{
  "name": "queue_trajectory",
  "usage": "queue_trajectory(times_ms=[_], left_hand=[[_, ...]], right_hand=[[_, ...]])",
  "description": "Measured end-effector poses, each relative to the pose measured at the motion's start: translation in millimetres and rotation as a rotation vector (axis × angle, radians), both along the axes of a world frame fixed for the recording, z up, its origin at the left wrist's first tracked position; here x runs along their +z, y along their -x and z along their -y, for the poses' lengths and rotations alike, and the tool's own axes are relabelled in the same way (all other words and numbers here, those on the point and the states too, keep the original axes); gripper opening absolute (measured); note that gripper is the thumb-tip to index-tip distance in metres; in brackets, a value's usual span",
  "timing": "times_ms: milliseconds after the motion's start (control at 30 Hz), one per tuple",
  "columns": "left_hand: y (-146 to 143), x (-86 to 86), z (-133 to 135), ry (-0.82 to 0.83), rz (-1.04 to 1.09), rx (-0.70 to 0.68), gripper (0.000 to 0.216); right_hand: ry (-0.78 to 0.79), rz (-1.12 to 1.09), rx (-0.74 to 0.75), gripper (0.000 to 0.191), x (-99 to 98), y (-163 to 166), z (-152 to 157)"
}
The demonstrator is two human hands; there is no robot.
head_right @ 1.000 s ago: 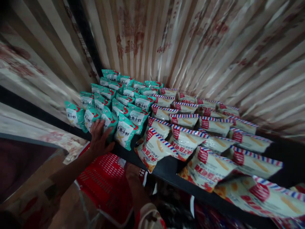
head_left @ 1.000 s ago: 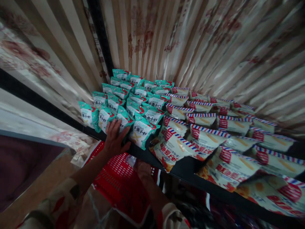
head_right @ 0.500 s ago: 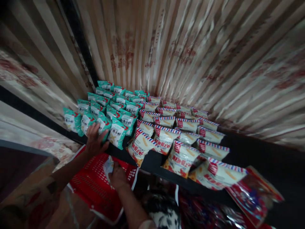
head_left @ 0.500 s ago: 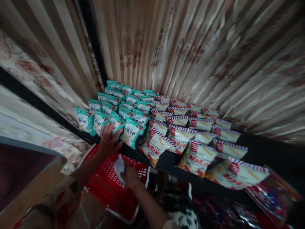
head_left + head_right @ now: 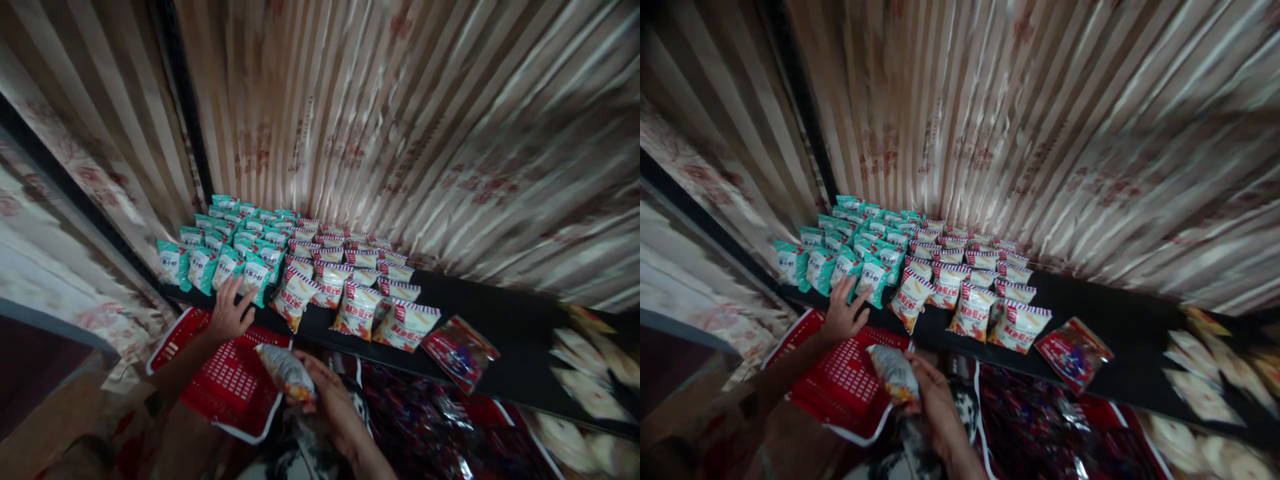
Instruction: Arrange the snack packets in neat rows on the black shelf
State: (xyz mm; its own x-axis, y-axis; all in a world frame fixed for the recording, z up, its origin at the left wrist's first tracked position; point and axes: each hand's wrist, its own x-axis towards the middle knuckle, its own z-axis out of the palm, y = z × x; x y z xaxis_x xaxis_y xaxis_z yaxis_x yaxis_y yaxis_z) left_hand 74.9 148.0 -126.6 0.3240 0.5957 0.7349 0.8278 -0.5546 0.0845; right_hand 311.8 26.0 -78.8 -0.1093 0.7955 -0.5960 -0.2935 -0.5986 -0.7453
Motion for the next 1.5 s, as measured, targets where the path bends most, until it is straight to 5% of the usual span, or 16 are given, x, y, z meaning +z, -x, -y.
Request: queue_trajectory(times_ms=[267,500,733,867,1067,1333,1500], left_hand=[[-52,18.4,27,0.122,0.003,-0.187,0.057],[-77,20.9,36,0.184,0.030,-0.308,0.052],[-86,24.7,48,0.284,0.182,-0.280,0.053],[-82,23.0,52,0.339,0.285,-0.229,0.047],[-63,7.8,53,0.395,0.432,-0.055,0.035],[-52,-0.8,54,0.546,0.635,-0.118,0.028],[-57,4.1,49,0.951,0.910,-0.287,0.029]], right_hand=[[-0.053,-0.150,-0.261,0.042,50.4,-60,5],[-0.049,-0.078,-0.358,0.030,48.3,-79,-21],[-0.045,-0.016,-0.248,0.034,53.3,-74,-19],[-0.021,-0.038,-0.211,0.034,45.7,-71,-12],[0.067,-0.009,-0.022,0.042,8.1,-35,7],[-0.083,-0.021,0.048,0.047,-7.8,-4,4],[-0.136,-0.020,-0.060,0.050,-5.5,-4,-4]])
